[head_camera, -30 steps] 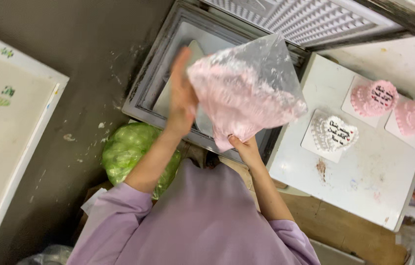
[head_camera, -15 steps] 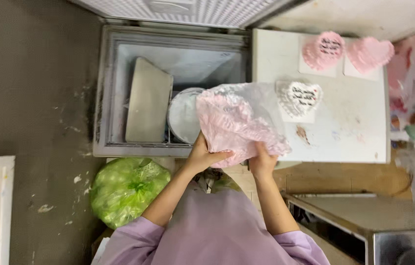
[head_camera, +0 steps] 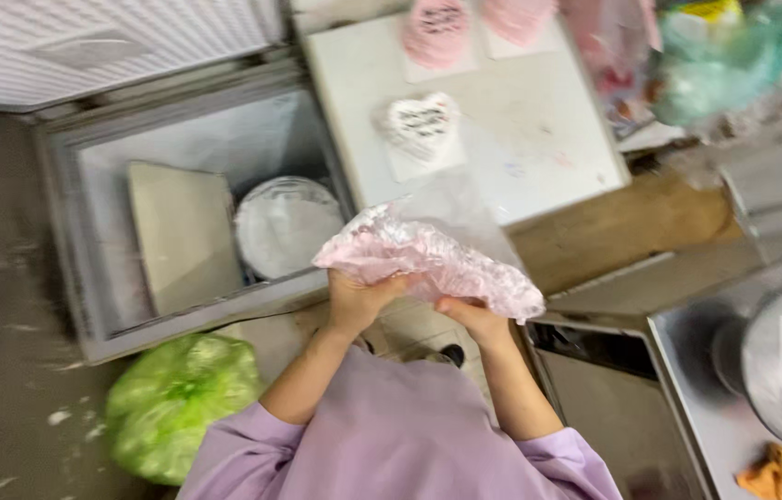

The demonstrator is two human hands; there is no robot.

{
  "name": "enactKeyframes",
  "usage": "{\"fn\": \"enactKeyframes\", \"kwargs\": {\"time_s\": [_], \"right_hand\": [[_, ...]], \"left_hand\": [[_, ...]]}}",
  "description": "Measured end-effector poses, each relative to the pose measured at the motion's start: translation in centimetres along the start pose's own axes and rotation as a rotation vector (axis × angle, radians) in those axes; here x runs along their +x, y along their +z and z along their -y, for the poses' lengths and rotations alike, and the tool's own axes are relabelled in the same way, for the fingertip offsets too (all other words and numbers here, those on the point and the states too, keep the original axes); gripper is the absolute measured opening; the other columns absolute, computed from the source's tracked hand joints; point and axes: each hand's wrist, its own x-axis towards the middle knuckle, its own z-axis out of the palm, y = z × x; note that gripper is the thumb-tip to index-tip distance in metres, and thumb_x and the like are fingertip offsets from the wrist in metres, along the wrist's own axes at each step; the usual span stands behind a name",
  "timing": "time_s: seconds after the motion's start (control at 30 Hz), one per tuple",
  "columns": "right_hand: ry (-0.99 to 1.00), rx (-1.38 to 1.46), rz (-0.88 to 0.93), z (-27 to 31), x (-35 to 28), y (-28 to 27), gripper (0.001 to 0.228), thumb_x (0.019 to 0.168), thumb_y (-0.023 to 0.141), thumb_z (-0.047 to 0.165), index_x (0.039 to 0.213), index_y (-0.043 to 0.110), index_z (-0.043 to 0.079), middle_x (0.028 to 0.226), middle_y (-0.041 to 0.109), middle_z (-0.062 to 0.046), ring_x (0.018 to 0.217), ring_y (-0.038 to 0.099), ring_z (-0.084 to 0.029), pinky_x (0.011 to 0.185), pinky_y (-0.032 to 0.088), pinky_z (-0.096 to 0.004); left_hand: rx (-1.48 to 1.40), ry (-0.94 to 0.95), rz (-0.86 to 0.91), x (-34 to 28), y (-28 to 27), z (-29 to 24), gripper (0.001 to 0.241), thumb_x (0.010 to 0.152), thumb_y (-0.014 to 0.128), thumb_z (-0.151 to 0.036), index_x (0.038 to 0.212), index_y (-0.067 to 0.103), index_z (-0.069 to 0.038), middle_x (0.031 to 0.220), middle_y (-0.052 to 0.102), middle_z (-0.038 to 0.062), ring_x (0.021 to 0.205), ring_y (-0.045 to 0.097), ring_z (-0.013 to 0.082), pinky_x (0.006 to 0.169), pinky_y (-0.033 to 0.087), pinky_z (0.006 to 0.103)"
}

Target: The person scoops white frosting from a container inside a freezer into a plastic bag, then squeezes and massages the bag to move the frosting toward the tip.

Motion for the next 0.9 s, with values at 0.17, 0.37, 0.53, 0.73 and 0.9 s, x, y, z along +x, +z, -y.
{"fn": "enactKeyframes", "kwargs": {"time_s": [0.17, 0.37, 0.53, 0.73, 0.9], "right_hand": [[0.208, -0.162, -0.193, 5.2, -4.3, -7.0, 0.062, 0.087, 0.078, 0.016, 0.142, 0.056, 0.002, 0.137, 0.063, -0.01, 0.128, 0.059, -0.021, 0.105, 0.05, -0.04], [-0.111, -0.065, -0.473, 9.1, -11.4, -16.5, 0.065, 0.084, 0.082, 0.019, 0.142, 0.056, 0.003, 0.134, 0.064, -0.01, 0.125, 0.061, -0.022, 0.105, 0.051, -0.039], [-0.162, -0.228, -0.429, 13.7, -16.1, -20.3, 0.068, 0.082, 0.085, 0.022, 0.141, 0.057, 0.003, 0.131, 0.065, -0.009, 0.123, 0.062, -0.022, 0.105, 0.052, -0.038], [-0.3, -0.098, -0.702, 18.4, -21.6, -23.2, 0.072, 0.08, 0.089, 0.025, 0.141, 0.057, 0.004, 0.128, 0.066, -0.009, 0.12, 0.063, -0.022, 0.105, 0.053, -0.037], [-0.288, -0.235, -0.582, 18.4, -25.5, -23.8, 0.075, 0.079, 0.092, 0.03, 0.141, 0.058, 0.004, 0.125, 0.066, -0.007, 0.118, 0.064, -0.02, 0.104, 0.053, -0.035]], "left_hand": [[-0.105, 0.079, 0.063, -0.3, 12.3, 1.5, 0.081, 0.081, 0.083, 0.008, 0.152, 0.044, 0.002, 0.134, 0.063, 0.009, 0.121, 0.064, 0.0148, 0.105, 0.056, 0.0329], [-0.284, 0.104, 0.115, 0.2, 24.6, 1.7, 0.084, 0.083, 0.088, 0.003, 0.153, 0.042, -0.009, 0.118, 0.065, 0.006, 0.107, 0.067, 0.0141, 0.1, 0.056, 0.0303], [0.402, 0.207, 0.701, 1.6, 33.5, 0.7, 0.063, 0.074, 0.093, -0.007, 0.13, 0.067, -0.011, 0.094, 0.068, 0.005, 0.087, 0.068, 0.0119, 0.118, 0.039, 0.0395], [0.113, -0.082, 0.893, 2.3, 39.1, 1.0, 0.063, 0.081, 0.088, -0.021, 0.138, 0.061, -0.017, 0.101, 0.077, -0.004, 0.097, 0.073, 0.0082, 0.104, 0.052, 0.0335], [0.372, 0.256, 1.057, 0.2, 44.0, 3.1, 0.066, 0.077, 0.086, -0.02, 0.137, 0.061, -0.022, 0.087, 0.076, -0.002, 0.1, 0.068, 0.0185, 0.114, 0.041, 0.0403]]}}
